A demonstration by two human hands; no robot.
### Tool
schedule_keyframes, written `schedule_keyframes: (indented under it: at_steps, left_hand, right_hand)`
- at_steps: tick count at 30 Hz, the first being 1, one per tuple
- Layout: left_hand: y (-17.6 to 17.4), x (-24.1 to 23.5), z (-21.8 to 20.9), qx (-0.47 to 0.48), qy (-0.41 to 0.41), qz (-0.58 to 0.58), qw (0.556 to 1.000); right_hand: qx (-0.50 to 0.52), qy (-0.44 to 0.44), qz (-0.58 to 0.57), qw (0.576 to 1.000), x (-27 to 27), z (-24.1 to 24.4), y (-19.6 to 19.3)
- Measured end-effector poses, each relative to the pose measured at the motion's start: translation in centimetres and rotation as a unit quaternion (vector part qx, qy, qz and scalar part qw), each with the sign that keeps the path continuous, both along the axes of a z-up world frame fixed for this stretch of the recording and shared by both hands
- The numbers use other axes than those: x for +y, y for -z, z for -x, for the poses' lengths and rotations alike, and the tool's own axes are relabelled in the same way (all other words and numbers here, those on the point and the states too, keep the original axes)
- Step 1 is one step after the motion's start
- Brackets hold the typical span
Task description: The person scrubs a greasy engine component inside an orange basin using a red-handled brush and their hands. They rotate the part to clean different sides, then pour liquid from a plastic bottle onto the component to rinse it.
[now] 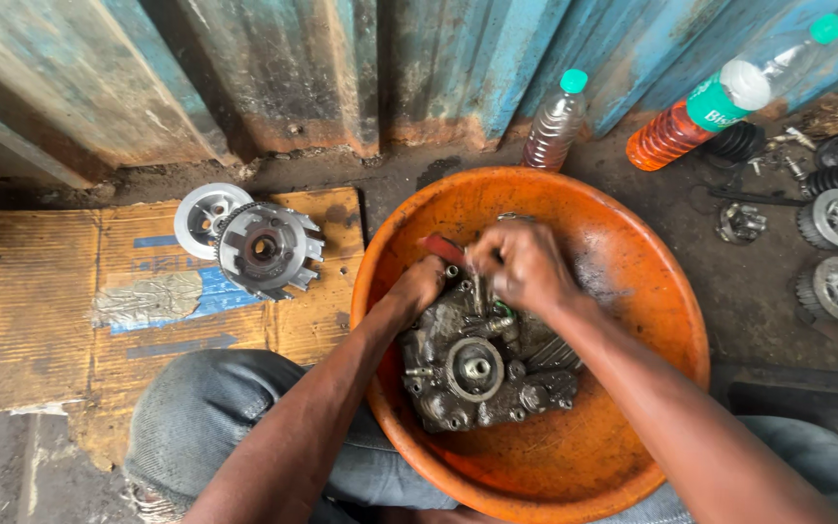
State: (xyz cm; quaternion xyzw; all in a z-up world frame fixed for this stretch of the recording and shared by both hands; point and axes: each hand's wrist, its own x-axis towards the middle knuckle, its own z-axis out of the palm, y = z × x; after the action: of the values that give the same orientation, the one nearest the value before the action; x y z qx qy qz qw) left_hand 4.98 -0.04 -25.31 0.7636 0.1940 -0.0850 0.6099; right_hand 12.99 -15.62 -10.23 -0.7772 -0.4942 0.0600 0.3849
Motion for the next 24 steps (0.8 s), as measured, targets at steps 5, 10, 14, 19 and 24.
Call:
schedule_keyframes:
  at_steps: [5, 10, 14, 19, 24]
  left_hand:
    - [0.0, -0.1, -0.2, 0.004, 0.023, -0.079, 0.997]
    - [-1.5, -0.4, 0.3, 0.023, -0.056, 0.114, 0.992]
    - [-0.5, 0.0, -0.1, 0.046, -0.027, 0.022, 0.998]
    - [3.5, 0.2, -0.9, 0.045, -0.018, 0.022, 0.999]
    - [8.7, 1.0, -2.6, -0.039, 0.038, -0.231, 0.971]
  right_hand:
    - [0.026, -0.026, 0.075, 0.997, -0.7, -0.4, 0.2]
    - [0.075, 0.014, 0.023, 0.997, -1.2, 0.2, 1.7]
    - [0.056, 0.03, 0.065, 0.996, -2.3, 0.0, 1.1]
    - [0.074, 0.065, 0.079, 0.992, -1.5, -0.2, 0.6]
    - [0.051, -0.038, 0.085, 0.994, -2.9, -1.8, -2.1]
